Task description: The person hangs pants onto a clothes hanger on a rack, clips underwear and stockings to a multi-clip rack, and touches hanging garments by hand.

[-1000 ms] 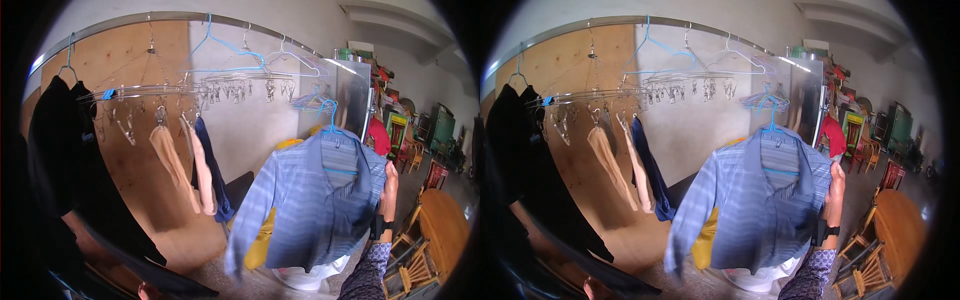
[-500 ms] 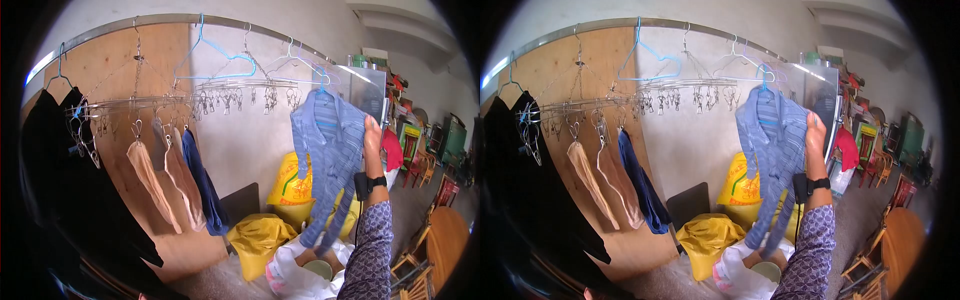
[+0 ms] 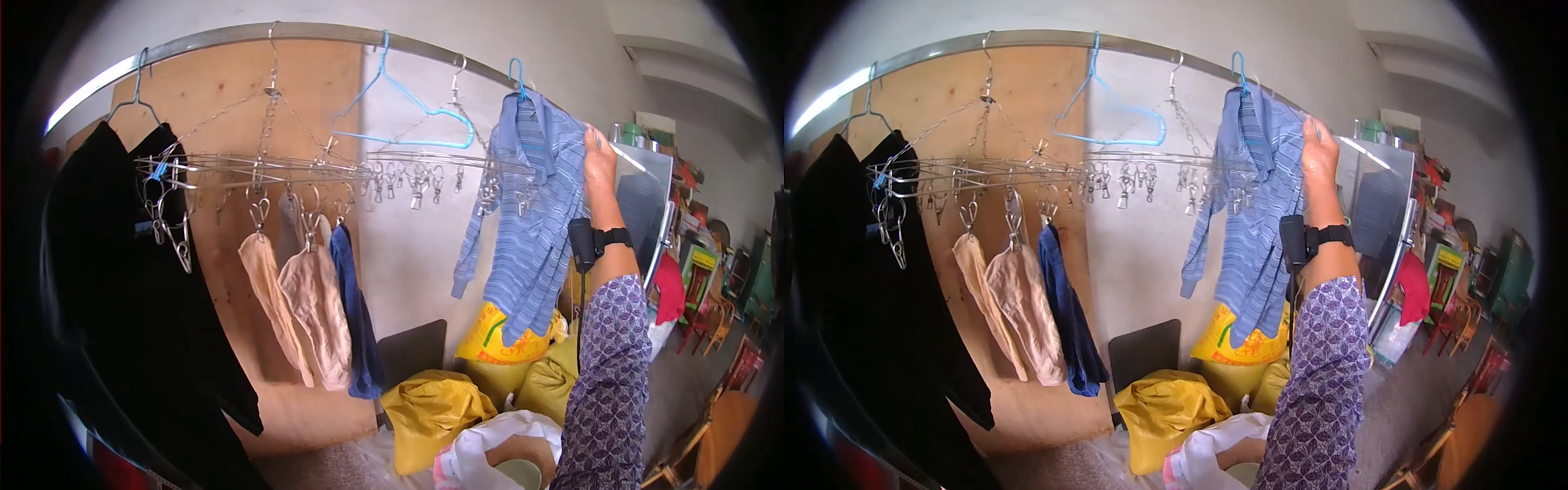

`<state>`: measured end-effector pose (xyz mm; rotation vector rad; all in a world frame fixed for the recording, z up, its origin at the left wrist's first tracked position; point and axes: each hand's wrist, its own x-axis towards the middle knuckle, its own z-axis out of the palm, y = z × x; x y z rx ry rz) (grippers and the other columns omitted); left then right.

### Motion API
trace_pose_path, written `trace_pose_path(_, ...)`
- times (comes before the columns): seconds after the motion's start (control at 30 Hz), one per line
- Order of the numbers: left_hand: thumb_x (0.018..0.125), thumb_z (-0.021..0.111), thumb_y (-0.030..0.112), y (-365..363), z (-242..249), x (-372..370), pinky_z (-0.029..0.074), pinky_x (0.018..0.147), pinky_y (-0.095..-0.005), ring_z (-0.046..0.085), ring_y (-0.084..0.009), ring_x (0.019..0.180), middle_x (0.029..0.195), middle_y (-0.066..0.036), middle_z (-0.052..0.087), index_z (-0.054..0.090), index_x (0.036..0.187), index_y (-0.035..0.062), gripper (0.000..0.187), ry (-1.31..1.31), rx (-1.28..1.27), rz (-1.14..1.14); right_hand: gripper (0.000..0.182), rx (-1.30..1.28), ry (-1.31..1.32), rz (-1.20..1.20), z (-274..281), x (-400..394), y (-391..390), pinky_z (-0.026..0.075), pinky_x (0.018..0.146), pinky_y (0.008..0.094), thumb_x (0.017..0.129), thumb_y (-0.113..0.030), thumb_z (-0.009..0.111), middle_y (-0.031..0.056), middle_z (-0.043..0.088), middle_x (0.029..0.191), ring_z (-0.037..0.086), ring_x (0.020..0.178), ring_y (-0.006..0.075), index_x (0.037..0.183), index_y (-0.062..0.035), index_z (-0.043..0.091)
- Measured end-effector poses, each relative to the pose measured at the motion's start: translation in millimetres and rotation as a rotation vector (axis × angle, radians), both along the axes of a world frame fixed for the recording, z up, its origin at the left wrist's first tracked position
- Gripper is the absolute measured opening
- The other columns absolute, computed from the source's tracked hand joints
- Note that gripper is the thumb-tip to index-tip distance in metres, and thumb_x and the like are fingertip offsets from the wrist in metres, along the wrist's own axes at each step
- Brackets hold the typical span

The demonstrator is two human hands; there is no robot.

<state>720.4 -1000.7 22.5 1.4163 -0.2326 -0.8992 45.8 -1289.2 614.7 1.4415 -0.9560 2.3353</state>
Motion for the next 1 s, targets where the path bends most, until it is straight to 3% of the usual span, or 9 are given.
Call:
trace_pose_path(0.13,0.086,0.056,0.029,3.4,-4.7,-5.0,0.046,0.059,-0.0336,0.057,-0.0178,0.068,0.081,-0.005,0.062,0.06,0.099,0.0083,0.025,0.004,0.022,0.007,0.035,-0.008,0.04,0.013,12.7,7.5,-12.6,0.041,0.089,0.0284,0.088,-0.028,0.061,0.0107,0.065,0.104,0.056,0.098,0.0155,0.11,-0.0025,0.064)
trace_pose_path(0.47,0.085,0.056,0.026,-3.8,-11.9,-17.7,0.046,0.054,-0.0319,0.057,-0.0173,0.063,0.078,-0.006,0.062,0.06,0.099,0.0079,0.023,0.014,0.057,-0.009,0.039,-0.095,-0.198,0.116,23.4,17.5,-20.4,0.042,0.088,0.0312,0.086,-0.031,0.061,0.015,0.064,0.107,0.058,0.1,0.0205,0.107,0.0023,0.063)
trace_pose_path(0.63,0.085,0.055,0.024,8.0,-27.9,-20.6,0.045,0.052,-0.0311,0.057,-0.017,0.06,0.077,-0.006,0.062,0.06,0.1,0.0077,0.022,0.002,0.068,-0.029,0.046,0.214,0.18,-0.375,41.6,13.5,-28.0,0.043,0.09,0.0363,0.086,-0.04,0.058,0.0191,0.063,0.109,0.059,0.105,0.0277,0.109,0.0005,0.062)
trace_pose_path(0.7,0.085,0.055,0.023,22.1,-37.5,-20.0,0.045,0.051,-0.0307,0.057,-0.0169,0.06,0.077,-0.006,0.062,0.059,0.1,0.0076,0.022,-0.014,0.08,-0.045,0.048,0.147,0.214,-0.289,31.3,-1.5,-35.0,0.045,0.082,0.0327,0.088,-0.044,0.057,0.0121,0.065,0.098,0.058,0.09,0.0196,0.111,-0.0018,0.062)
trace_pose_path(0.77,0.085,0.055,0.023,35.2,-46.5,-23.4,0.045,0.05,-0.0304,0.058,-0.0168,0.059,0.076,-0.006,0.062,0.059,0.1,0.0076,0.022,-0.02,0.114,-0.075,0.045,0.199,0.198,0.062,20.4,-49.0,-52.5,0.045,0.071,0.0306,0.085,-0.045,0.06,0.007,0.064,0.084,0.056,0.077,0.0163,0.098,-0.0029,0.065)
trace_pose_path(0.83,0.085,0.055,0.022,53.1,-57.8,-28.7,0.045,0.049,-0.03,0.058,-0.0167,0.058,0.076,-0.006,0.062,0.059,0.1,0.0075,0.021,-0.015,0.171,-0.105,0.025,0.166,0.259,0.306,-23.1,-6.2,-19.4,0.05,0.068,0.031,0.089,-0.024,0.058,0.0045,0.065,0.088,0.06,0.075,0.0148,0.1,-0.002,0.064)
trace_pose_path(0.93,0.085,0.055,0.021,78.4,-77.1,-36.4,0.045,0.047,-0.0295,0.058,-0.0166,0.056,0.075,-0.006,0.062,0.059,0.1,0.0074,0.021,0.007,0.25,-0.145,0.019,0.231,0.121,0.548,-79.2,22.7,9.4,0.053,0.077,0.0353,0.09,-0.01,0.051,0.0123,0.063,0.095,0.062,0.085,0.022,0.1,0.004,0.059)
trace_pose_path(0.97,0.085,0.055,0.021,84.7,-82.8,-37.9,0.045,0.047,-0.0293,0.058,-0.0165,0.056,0.075,-0.006,0.062,0.059,0.1,0.0073,0.021,0.013,0.28,-0.159,0.028,0.335,0.144,0.577,-104.7,16.2,13.1,0.05,0.083,0.0354,0.09,-0.019,0.054,0.0124,0.062,0.105,0.06,0.094,0.0227,0.11,0.0011,0.058)
trace_pose_path(1.0,0.085,0.054,0.02,90.4,-82.6,-39.2,0.045,0.047,-0.0292,0.058,-0.0165,0.055,0.075,-0.006,0.062,0.059,0.1,0.0073,0.021,0.013,0.316,-0.177,0.033,0.54,0.159,0.267,-120.6,-39.3,-26.0,0.046,0.072,0.0319,0.086,-0.032,0.058,0.0067,0.059,0.088,0.056,0.08,0.0177,0.098,-0.0014,0.061)
